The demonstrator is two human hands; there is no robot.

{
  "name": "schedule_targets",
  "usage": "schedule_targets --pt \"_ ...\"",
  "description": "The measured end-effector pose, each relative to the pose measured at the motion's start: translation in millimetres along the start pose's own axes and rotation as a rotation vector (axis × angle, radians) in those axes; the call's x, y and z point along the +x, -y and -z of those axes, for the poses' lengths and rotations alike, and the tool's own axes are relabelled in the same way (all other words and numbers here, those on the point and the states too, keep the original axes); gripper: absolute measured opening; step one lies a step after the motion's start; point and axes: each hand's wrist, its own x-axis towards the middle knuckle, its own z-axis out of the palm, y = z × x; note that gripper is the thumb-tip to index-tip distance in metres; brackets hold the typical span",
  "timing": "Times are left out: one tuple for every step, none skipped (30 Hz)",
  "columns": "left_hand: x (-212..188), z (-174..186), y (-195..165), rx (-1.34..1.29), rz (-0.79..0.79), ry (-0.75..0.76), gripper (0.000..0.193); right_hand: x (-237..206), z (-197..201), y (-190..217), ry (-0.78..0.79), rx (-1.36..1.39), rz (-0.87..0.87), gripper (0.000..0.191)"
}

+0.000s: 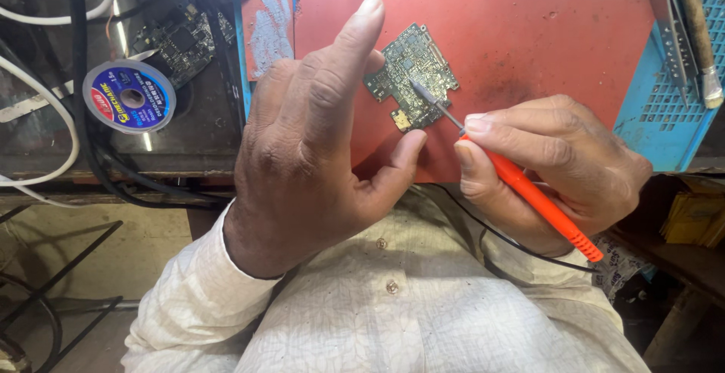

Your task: The person uses a soldering iron to apply solder to a small circuit board held in the left hand. The person repeatedly touches the iron tip to various points on the board's surface, spreading molten solder across the traces and pads.

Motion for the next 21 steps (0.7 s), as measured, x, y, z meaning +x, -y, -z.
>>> schedule_targets --pt "0.2 0.1 0.6 -0.005 -0.004 0.000 0.085 2.1 -0.2 0.9 -0.008 -0.004 -0.020 0.020" --pt "0.4 0.3 1.1 -0.011 -0.008 0.000 0.085 4.2 -0.1 1.9 -0.016 -0.008 -0.040 0.019" --pt "0.6 0.2 1.2 -0.012 -0.008 0.001 0.085 6.5 -0.3 2.8 -0.034 -0.002 -0.075 0.019" --pt "0.6 0.5 1.1 -0.011 -0.006 0.000 0.085 8.4 -0.1 3.6 -0.050 0.008 -0.108 0.019" --pt "0.6 0.8 1.0 -0.010 -0.004 -0.001 0.085 10.3 0.6 4.4 -0.004 0.017 -0.071 0.020" --pt "0.6 1.2 0.7 -0.009 -0.002 -0.003 0.085 11.5 1.7 5.3 0.042 0.026 -0.035 0.020" --pt "0.8 1.0 0.2 -0.012 0.000 -0.002 0.085 12.4 2.7 6.3 0.089 0.032 -0.001 0.021" --pt "1.0 0.8 -0.2 -0.015 0.001 -0.001 0.085 12.4 1.9 7.0 0.038 0.028 -0.067 0.020" --pt "1.3 1.3 0.0 -0.018 0.002 0.000 0.085 11.7 -0.3 8.3 -0.014 0.024 -0.131 0.020" --pt "1.6 1.4 -0.1 -0.020 0.004 -0.002 0.085 11.4 0.4 8.3 -0.021 0.026 -0.132 0.020" --pt "1.8 1.5 -0.2 -0.021 0.005 -0.003 0.085 10.6 -0.8 8.7 -0.029 0.028 -0.133 0.020" --pt "2.1 0.9 -0.8 -0.024 0.006 -0.006 0.085 10.0 0.6 8.6 0.007 0.035 -0.072 0.021" --pt "2.2 1.1 -0.8 -0.023 0.009 -0.007 0.085 9.4 0.4 8.3 0.041 0.043 -0.012 0.023" --pt "2.3 1.3 -0.9 -0.023 0.011 -0.008 0.085 8.2 0.3 8.1 0.017 0.026 -0.102 0.021" --pt "2.2 1.0 -1.4 -0.019 0.015 -0.009 0.085 6.6 1.1 9.5 -0.007 0.011 -0.191 0.020" --pt "2.2 1.4 -1.5 -0.022 0.019 -0.006 0.085 6.2 0.0 7.1 -0.018 0.016 -0.189 0.019" --pt "2.0 1.6 -1.6 -0.024 0.023 -0.004 0.085 4.7 -0.2 7.2 -0.030 0.022 -0.187 0.019" --pt "2.1 1.8 -1.3 -0.031 0.025 0.001 0.085 4.7 -2.2 3.1 -0.030 0.049 -0.092 0.019" --pt "2.3 1.7 -1.2 -0.035 0.024 0.002 0.085 3.4 -2.6 2.4 -0.034 0.051 -0.064 0.019" --pt "2.6 1.5 -1.1 -0.038 0.023 0.004 0.085 2.4 -2.9 0.5 -0.038 0.054 -0.037 0.019" --pt "2.9 1.4 -0.8 -0.041 0.020 0.003 0.084 0.3 -2.7 1.7 -0.046 0.031 -0.081 0.019"
